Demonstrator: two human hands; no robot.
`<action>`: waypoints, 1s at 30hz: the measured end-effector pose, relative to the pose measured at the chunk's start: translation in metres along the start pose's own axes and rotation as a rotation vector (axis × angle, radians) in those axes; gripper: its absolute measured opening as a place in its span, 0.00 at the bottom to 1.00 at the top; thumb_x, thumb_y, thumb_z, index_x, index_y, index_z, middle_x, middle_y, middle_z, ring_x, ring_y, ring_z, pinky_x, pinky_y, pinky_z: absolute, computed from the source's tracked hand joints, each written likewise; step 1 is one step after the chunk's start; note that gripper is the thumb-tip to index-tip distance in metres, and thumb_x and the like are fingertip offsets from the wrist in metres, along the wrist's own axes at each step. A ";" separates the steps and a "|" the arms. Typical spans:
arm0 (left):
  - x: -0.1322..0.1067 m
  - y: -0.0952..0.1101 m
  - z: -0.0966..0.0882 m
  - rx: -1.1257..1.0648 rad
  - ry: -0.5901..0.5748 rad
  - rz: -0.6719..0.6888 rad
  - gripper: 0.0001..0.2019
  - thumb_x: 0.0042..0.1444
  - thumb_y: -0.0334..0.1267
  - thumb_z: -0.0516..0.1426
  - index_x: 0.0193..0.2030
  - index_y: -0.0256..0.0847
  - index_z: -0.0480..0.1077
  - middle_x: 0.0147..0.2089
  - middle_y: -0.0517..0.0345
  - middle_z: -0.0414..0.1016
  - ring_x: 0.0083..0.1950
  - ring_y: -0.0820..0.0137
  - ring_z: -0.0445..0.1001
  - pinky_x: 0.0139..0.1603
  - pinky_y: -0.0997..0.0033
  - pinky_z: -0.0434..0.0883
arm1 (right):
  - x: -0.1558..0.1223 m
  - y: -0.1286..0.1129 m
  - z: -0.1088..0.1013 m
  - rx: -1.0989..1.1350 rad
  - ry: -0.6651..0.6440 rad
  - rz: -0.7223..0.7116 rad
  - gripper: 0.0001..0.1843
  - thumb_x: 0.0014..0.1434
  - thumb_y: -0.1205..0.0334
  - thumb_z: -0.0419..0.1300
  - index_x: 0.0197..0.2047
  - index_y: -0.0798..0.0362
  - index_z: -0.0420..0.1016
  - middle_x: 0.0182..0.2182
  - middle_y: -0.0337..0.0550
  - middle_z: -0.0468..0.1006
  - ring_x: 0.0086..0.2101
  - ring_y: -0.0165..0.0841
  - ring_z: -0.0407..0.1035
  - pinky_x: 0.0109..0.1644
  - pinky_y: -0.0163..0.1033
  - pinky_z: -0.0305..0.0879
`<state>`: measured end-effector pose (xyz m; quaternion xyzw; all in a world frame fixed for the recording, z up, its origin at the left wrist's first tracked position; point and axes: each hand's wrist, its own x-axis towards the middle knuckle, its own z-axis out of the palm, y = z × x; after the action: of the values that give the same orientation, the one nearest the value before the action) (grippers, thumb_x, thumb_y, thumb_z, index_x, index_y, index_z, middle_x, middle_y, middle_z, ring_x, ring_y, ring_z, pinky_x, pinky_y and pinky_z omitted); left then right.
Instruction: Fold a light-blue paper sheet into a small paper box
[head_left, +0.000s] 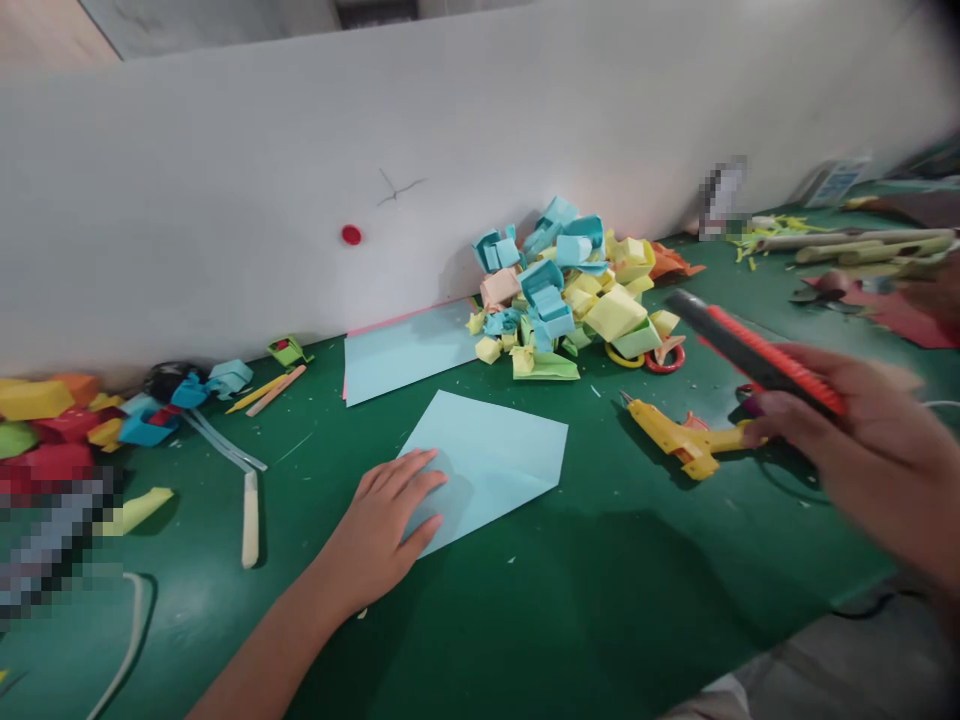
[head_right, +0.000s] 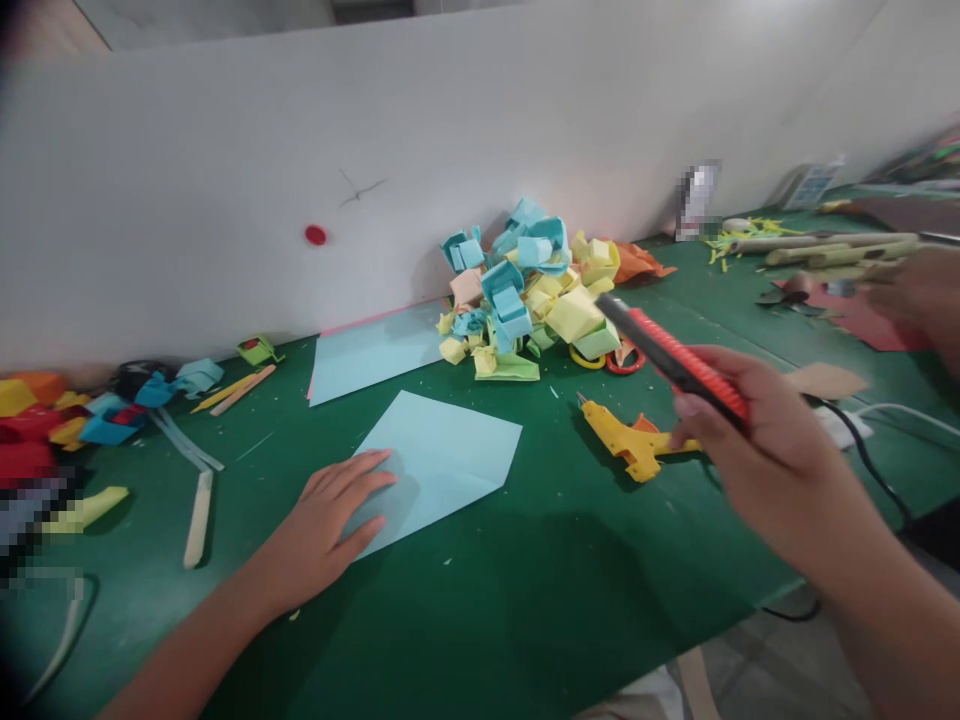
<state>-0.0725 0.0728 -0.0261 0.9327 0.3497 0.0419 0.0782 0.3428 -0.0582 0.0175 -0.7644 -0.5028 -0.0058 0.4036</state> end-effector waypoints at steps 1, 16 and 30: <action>0.000 0.002 0.001 0.001 0.002 -0.002 0.19 0.71 0.47 0.49 0.66 0.51 0.65 0.75 0.54 0.58 0.73 0.53 0.57 0.69 0.46 0.61 | 0.000 -0.011 0.007 0.163 -0.072 0.032 0.28 0.62 0.39 0.54 0.57 0.49 0.68 0.30 0.44 0.77 0.30 0.40 0.75 0.34 0.44 0.72; -0.002 0.018 0.011 -0.032 0.060 -0.048 0.18 0.70 0.42 0.50 0.64 0.47 0.68 0.74 0.53 0.59 0.74 0.52 0.56 0.70 0.44 0.62 | 0.003 -0.104 0.118 0.484 -0.524 -0.148 0.17 0.68 0.48 0.54 0.53 0.46 0.74 0.39 0.41 0.79 0.33 0.35 0.71 0.33 0.37 0.66; -0.002 0.022 0.018 -0.063 0.093 -0.084 0.19 0.68 0.42 0.52 0.64 0.46 0.65 0.75 0.49 0.56 0.74 0.51 0.56 0.71 0.42 0.58 | -0.011 -0.099 0.154 0.311 -0.568 -0.108 0.17 0.62 0.45 0.58 0.44 0.48 0.77 0.39 0.44 0.83 0.35 0.39 0.75 0.33 0.38 0.67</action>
<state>-0.0573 0.0533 -0.0399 0.9113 0.3902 0.0929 0.0930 0.1999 0.0461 -0.0298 -0.6369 -0.6298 0.2631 0.3585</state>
